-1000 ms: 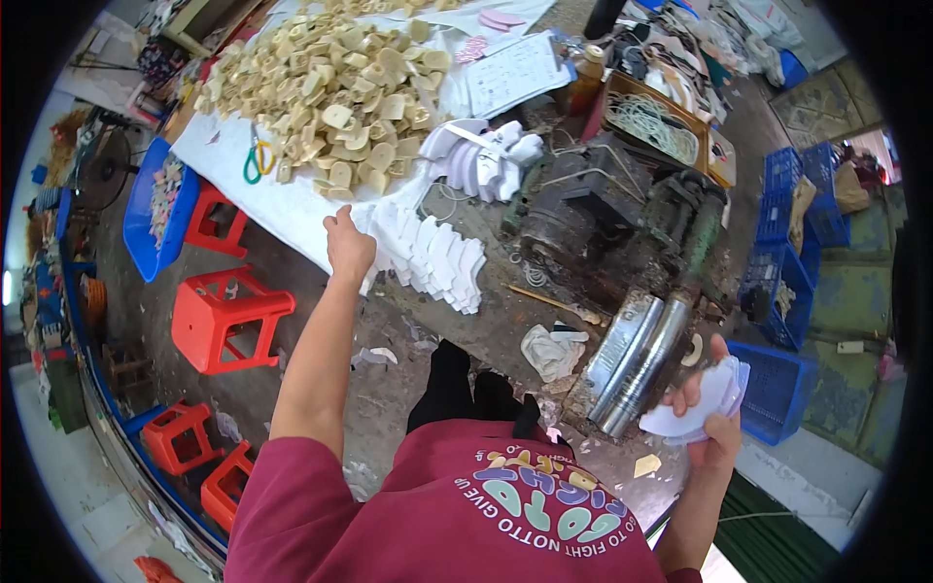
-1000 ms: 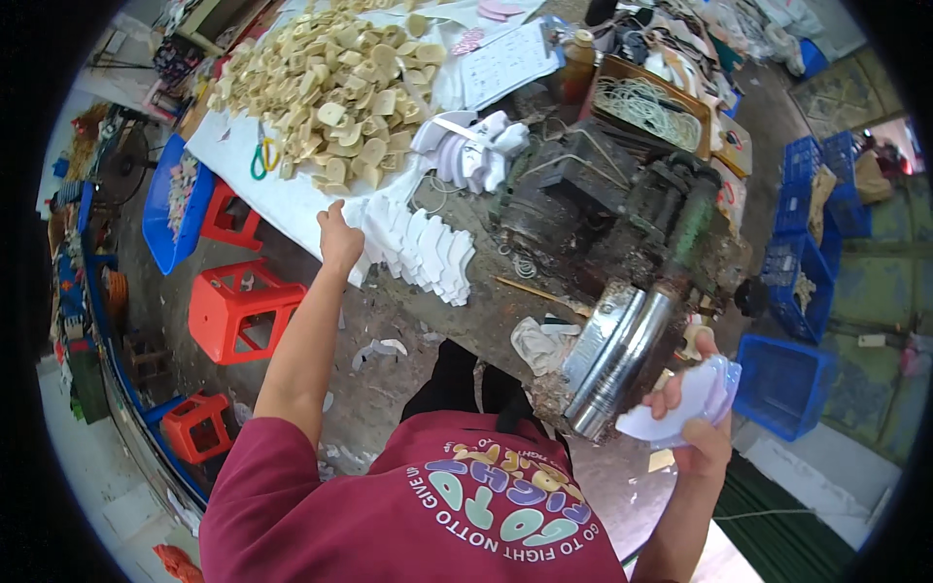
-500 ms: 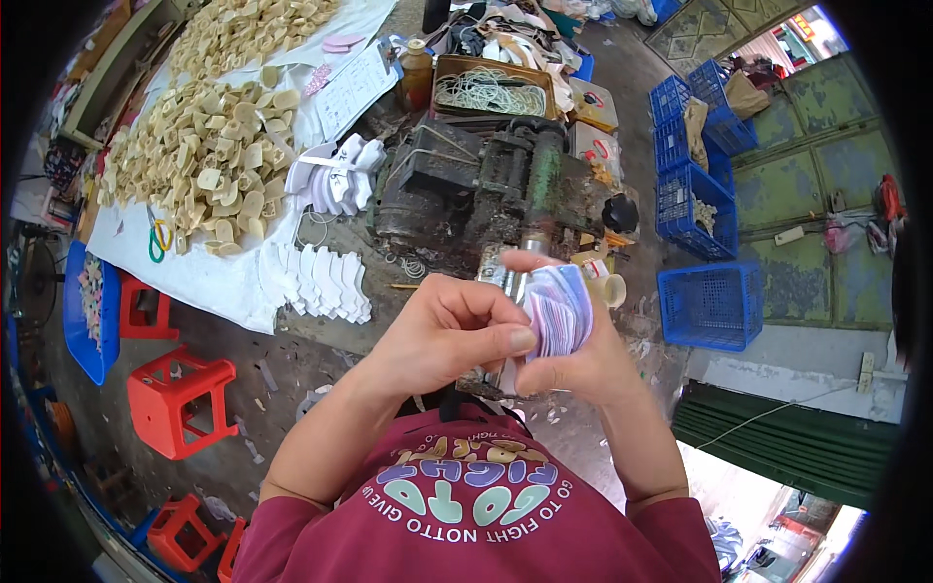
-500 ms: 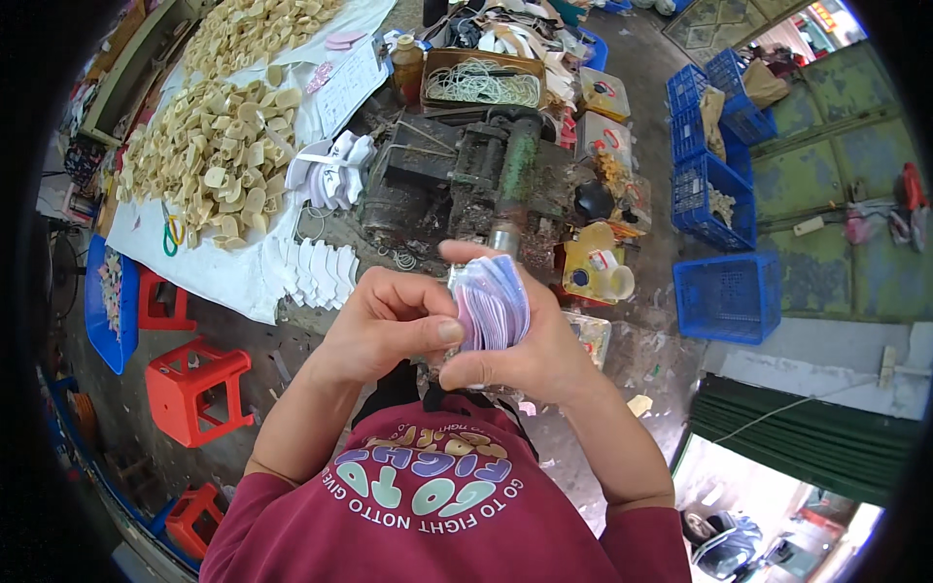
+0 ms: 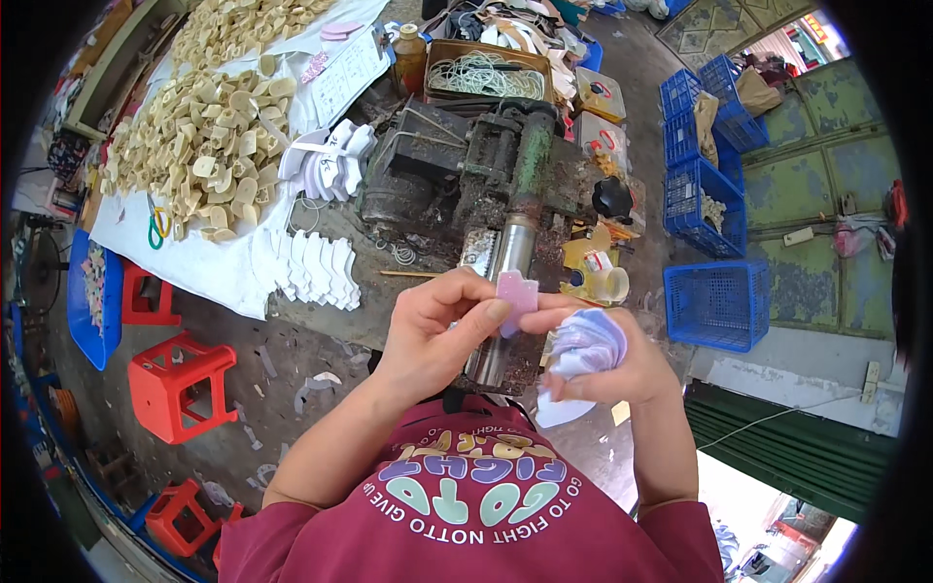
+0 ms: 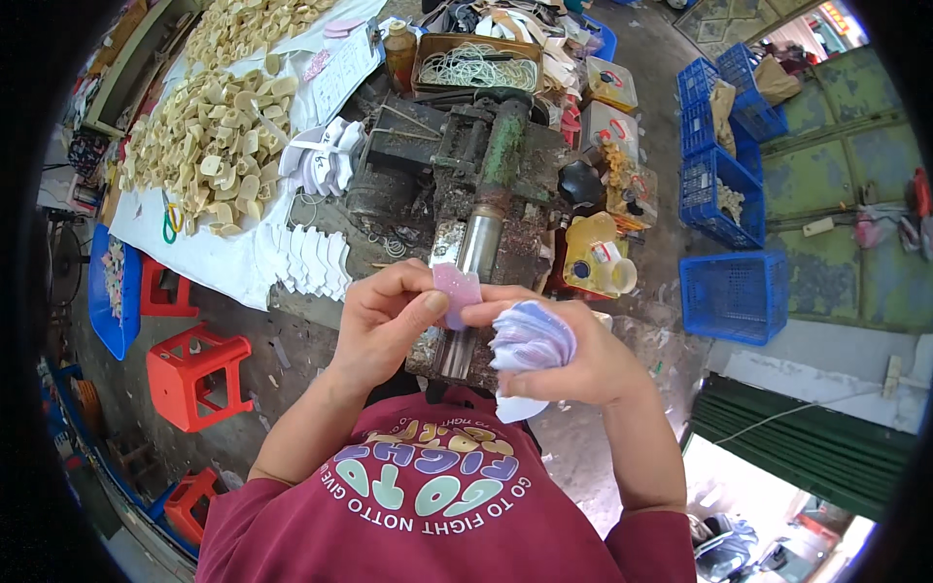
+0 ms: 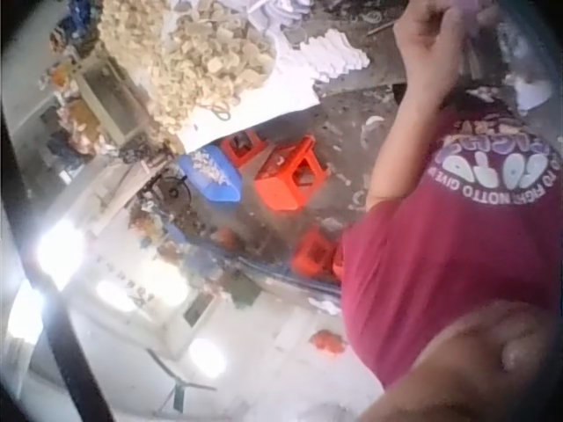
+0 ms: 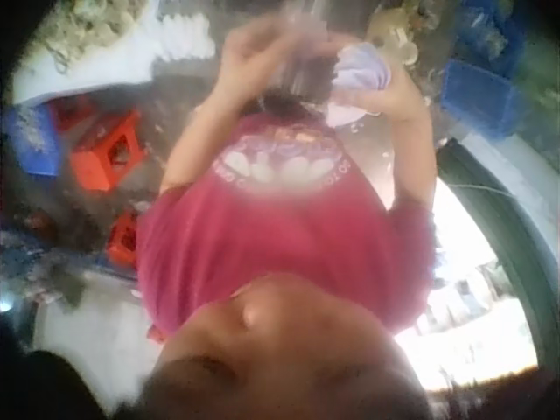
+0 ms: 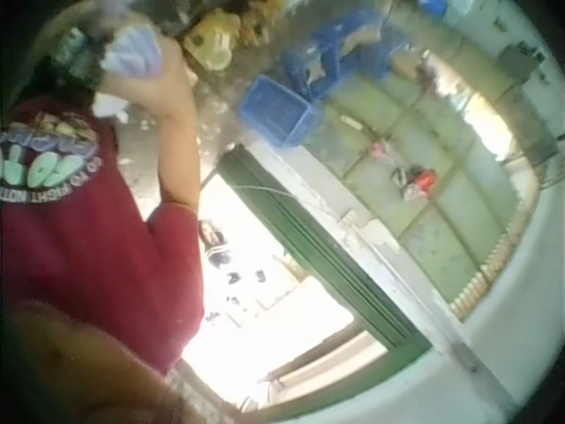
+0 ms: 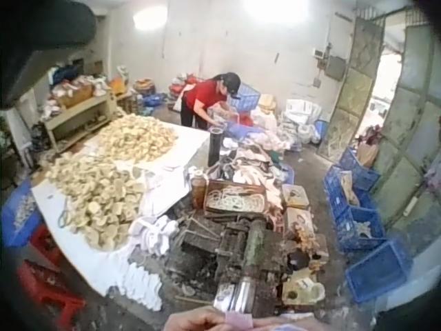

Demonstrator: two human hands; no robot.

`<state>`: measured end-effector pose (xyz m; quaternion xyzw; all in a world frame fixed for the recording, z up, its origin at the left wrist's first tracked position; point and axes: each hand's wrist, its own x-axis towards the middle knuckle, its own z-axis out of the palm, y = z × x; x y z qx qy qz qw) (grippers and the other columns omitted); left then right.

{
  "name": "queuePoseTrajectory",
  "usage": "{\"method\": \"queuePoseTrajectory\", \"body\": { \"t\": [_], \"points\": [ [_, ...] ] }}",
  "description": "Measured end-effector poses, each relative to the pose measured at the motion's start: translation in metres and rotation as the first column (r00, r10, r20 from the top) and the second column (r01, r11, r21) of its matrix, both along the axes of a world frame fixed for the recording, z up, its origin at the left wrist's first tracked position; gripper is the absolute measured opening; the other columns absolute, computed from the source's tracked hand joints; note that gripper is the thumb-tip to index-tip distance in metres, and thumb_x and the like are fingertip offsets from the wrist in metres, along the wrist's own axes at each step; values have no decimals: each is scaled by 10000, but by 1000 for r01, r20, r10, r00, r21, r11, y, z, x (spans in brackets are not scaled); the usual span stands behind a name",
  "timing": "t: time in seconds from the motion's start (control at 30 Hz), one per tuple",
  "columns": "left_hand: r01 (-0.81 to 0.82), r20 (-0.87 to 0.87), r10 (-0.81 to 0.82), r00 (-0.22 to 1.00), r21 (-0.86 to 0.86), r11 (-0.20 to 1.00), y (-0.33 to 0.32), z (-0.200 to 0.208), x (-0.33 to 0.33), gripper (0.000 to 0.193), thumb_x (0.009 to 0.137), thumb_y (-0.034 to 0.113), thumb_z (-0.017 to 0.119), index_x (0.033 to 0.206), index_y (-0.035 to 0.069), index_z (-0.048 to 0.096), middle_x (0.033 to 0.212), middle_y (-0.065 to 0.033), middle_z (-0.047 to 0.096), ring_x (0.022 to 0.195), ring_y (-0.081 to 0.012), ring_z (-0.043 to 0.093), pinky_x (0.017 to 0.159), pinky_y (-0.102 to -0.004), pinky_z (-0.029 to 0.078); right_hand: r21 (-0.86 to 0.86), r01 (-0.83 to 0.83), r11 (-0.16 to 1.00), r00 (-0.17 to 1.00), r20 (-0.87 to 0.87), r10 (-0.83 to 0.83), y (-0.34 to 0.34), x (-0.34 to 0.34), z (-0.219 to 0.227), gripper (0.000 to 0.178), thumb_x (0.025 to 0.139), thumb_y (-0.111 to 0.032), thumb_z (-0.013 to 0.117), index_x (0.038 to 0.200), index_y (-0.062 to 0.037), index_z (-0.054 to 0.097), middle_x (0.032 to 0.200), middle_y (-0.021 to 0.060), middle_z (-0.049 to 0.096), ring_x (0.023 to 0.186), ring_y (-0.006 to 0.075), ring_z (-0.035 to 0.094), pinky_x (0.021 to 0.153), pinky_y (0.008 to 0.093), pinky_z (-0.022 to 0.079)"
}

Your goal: The person repeatedly picks up small white and purple plastic components from a table and inserts them into a cylindrical metal tool. They manipulate the parts by hand to fit them onto the tool, then remove them and place them back on the table. The process is repetitive and involves handling small plastic pieces and a metal cylinder.

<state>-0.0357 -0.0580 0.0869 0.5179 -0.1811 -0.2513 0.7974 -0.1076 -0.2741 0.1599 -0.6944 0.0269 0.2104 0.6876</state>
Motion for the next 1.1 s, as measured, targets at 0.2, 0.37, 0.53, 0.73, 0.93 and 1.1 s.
{"method": "queuePoseTrajectory", "body": {
  "t": [0.2,0.37,0.53,0.73,0.93,1.1],
  "points": [
    [-412,570,109,815,435,801,18,-29,-3,247,772,55,729,1014,43,680,986,-94,584,940,-215,574,809,-310,462,-149,-195,970,951,-270,150,-49,0,-29,604,648,-40,708,1235,1,571,1148,50,608,988,104,564,848,266,457],
    [-465,663,35,748,485,740,6,-51,-7,249,740,43,742,984,56,697,995,-111,580,953,-253,571,821,-334,462,-156,-166,974,958,-262,121,-26,20,-34,561,672,-72,700,1213,5,573,1037,39,627,909,103,575,794,267,478],
    [-452,376,307,875,404,795,20,-69,5,116,798,69,718,889,11,676,853,-88,604,807,-176,595,722,-286,467,-6,306,952,925,-234,-299,-27,12,-26,594,665,-100,690,1219,40,526,922,118,667,801,200,656,735,342,536],
    [-836,605,593,530,489,248,164,-134,85,65,825,51,665,866,3,652,799,-97,598,745,-233,592,707,-329,467,120,542,832,835,-188,-517,-25,-23,-30,615,703,-186,701,1238,-15,451,654,74,539,611,223,607,795,435,535],
    [-832,829,-70,554,554,-20,271,-200,112,97,782,79,682,878,85,671,926,-98,603,901,-296,579,790,-430,441,345,551,760,834,-215,-508,5,-14,-31,864,670,-181,775,1390,-32,321,766,58,546,690,203,601,784,376,514],
    [-926,924,-70,376,371,-67,217,-190,78,297,758,27,652,1053,62,649,1031,-121,592,1022,-302,553,931,-447,395,199,551,810,833,-188,-520,14,-5,-19,959,634,-117,779,1450,-67,277,821,33,554,729,152,582,730,298,490]
  ]
}}
